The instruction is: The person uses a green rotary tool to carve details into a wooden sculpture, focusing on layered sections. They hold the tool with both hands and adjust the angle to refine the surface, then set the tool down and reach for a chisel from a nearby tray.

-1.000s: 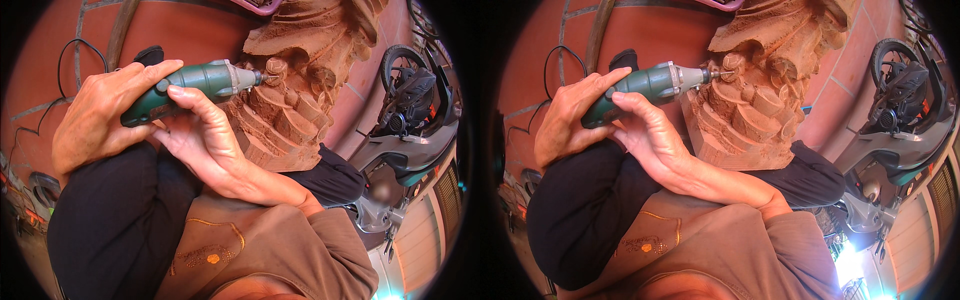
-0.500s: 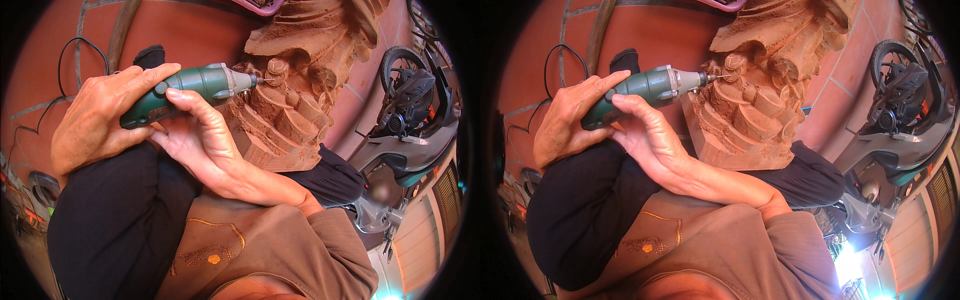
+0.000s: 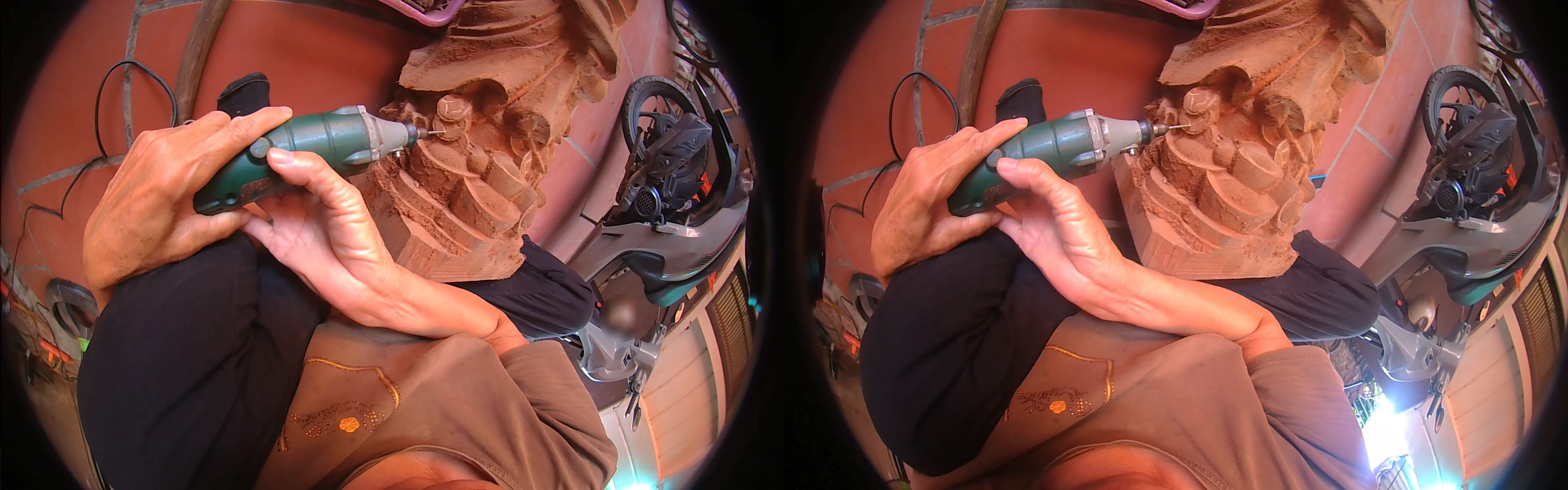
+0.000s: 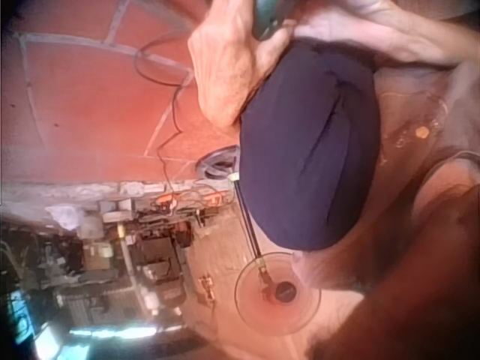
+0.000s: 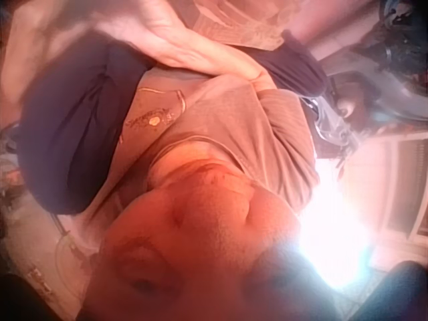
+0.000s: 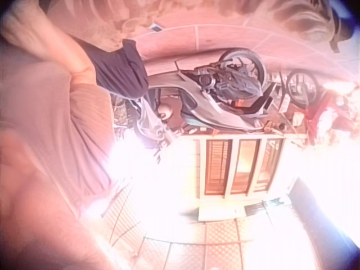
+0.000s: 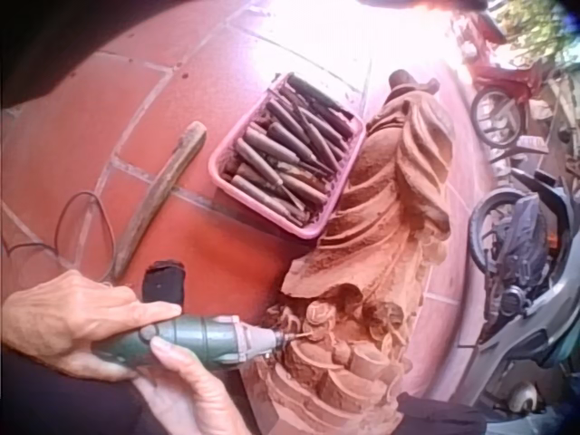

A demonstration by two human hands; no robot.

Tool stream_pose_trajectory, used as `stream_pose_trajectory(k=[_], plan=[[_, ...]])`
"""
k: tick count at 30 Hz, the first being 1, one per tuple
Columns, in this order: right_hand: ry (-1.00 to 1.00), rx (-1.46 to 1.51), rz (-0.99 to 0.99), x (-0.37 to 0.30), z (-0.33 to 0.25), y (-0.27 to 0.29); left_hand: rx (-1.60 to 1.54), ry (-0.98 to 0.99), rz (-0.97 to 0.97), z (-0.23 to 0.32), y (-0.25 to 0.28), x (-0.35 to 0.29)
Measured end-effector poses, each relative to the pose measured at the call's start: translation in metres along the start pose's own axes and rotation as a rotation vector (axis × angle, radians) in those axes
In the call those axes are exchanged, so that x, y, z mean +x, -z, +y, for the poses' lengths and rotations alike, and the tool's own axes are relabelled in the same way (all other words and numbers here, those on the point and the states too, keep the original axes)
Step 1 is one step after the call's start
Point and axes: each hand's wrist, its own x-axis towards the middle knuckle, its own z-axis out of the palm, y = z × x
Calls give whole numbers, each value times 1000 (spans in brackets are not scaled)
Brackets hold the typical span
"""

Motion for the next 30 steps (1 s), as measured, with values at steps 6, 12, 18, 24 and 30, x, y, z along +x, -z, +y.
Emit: stream_pose_trajectory(k=[6,12,18,24,30], plan=[[16,-78,-11,0,-5,-3,-50,-56,49,0,-1,6],[24,-36,-6,0,-9,-5,-46,-73,90,2,-4,10],[53,-44,-8,0,-10,0,-50,-80,100,2,-6,12],[43,-46,-9,-1,-10,-1,-54,-59,81,2,-4,10],[60,-43,-4,-1,-10,0,-49,-68,74,2,-5,13]])
